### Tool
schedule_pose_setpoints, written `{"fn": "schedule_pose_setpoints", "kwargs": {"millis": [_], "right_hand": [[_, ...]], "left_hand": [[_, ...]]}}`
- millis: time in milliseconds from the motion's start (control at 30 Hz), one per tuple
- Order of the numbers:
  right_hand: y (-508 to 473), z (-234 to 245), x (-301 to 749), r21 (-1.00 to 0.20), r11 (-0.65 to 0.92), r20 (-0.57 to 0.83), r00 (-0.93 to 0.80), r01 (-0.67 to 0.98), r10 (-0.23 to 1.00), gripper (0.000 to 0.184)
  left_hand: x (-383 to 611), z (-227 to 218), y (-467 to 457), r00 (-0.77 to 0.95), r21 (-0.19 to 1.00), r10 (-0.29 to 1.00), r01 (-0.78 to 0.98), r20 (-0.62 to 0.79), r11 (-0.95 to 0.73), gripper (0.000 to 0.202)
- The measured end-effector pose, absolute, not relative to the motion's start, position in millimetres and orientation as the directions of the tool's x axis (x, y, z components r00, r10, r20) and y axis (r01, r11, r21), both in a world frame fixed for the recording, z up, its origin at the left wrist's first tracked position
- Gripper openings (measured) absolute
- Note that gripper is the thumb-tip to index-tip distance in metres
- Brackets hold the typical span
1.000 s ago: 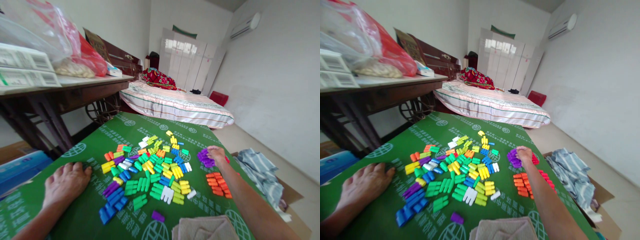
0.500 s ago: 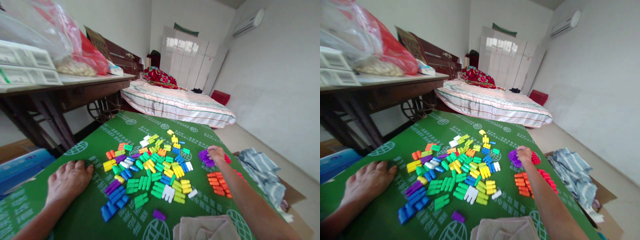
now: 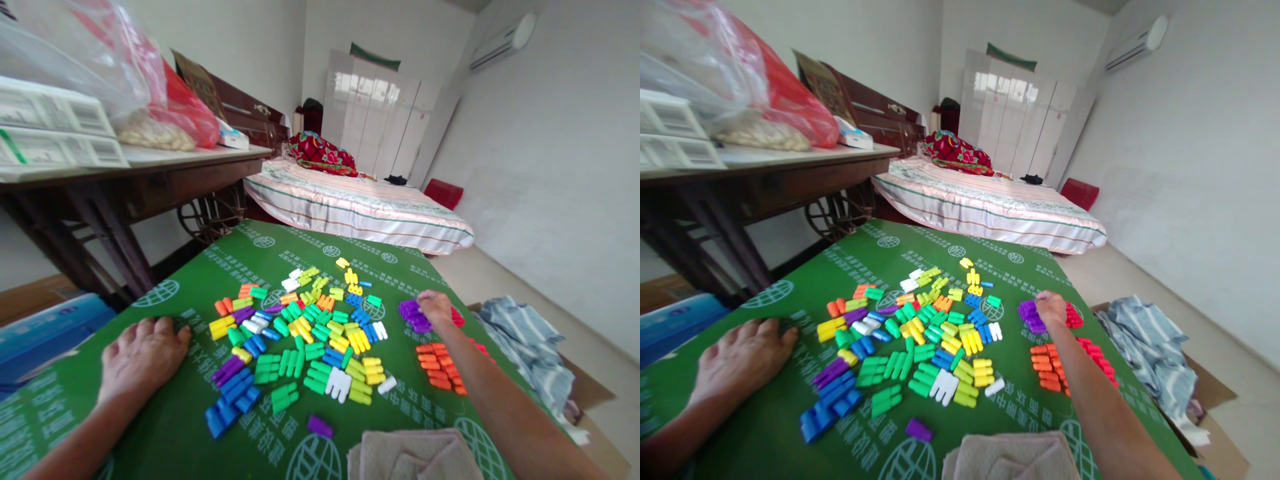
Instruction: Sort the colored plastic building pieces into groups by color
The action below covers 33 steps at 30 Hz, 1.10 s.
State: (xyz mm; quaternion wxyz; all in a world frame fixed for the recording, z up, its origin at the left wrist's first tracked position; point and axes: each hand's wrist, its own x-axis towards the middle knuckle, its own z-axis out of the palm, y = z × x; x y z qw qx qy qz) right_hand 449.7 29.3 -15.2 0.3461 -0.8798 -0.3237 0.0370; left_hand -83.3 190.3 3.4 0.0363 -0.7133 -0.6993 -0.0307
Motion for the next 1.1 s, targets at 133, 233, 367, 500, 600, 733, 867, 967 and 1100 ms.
{"fn": "schedule_pose_setpoints", "kwargs": {"millis": [133,233,367,500,600,733,867,967,1100], "right_hand": [[28.1,-15.3,452.6,-0.648,-0.586,0.128,0.827,0.488,0.547,0.02],[27.2,-15.7,454.8,-0.669,-0.581,0.125,0.84,0.464,0.527,0.02],[24.7,-15.1,459.4,-0.708,-0.556,0.134,0.856,0.436,0.5,0.018],[22.0,-10.7,458.1,-0.758,-0.505,0.136,0.858,0.412,0.496,0.021],[22.5,-3.8,447.8,-0.794,-0.449,0.129,0.835,0.411,0.535,0.024],[29.2,8.0,419.6,-0.822,-0.364,0.124,0.761,0.438,0.636,0.023],[40.7,15.1,373.7,-0.827,-0.262,0.132,0.626,0.497,0.769,0.019],[48.1,16.2,327.6,-0.814,-0.115,0.163,0.414,0.57,0.896,0.017],[53.5,18.4,258.3,-0.711,0.097,0.198,0.065,0.697,0.978,0.019]], "left_hand": [[-83.1,5.2,189.0,0.016,-0.007,0.996,1.0,0.082,-0.016,0.06],[-83.4,4.7,188.6,0.019,-0.013,0.996,1.0,0.084,-0.018,0.06],[-82.0,4.8,187.8,0.021,-0.018,0.996,1.0,0.086,-0.02,0.06],[-80.5,4.1,187.4,0.02,-0.016,0.995,1.0,0.094,-0.018,0.058],[-81.0,0.0,187.3,0.033,-0.003,0.99,0.999,0.136,-0.033,0.057],[-82.4,-5.3,183.2,0.042,0.019,0.981,0.999,0.191,-0.047,0.054],[-81.7,-6.1,176.8,0.039,0.02,0.974,0.999,0.222,-0.044,0.052],[-80.6,-5.5,173.8,0.031,0.029,0.974,0.999,0.225,-0.038,0.053],[-80.5,-6.3,172.2,0.031,0.033,0.969,0.999,0.244,-0.04,0.052]]}}
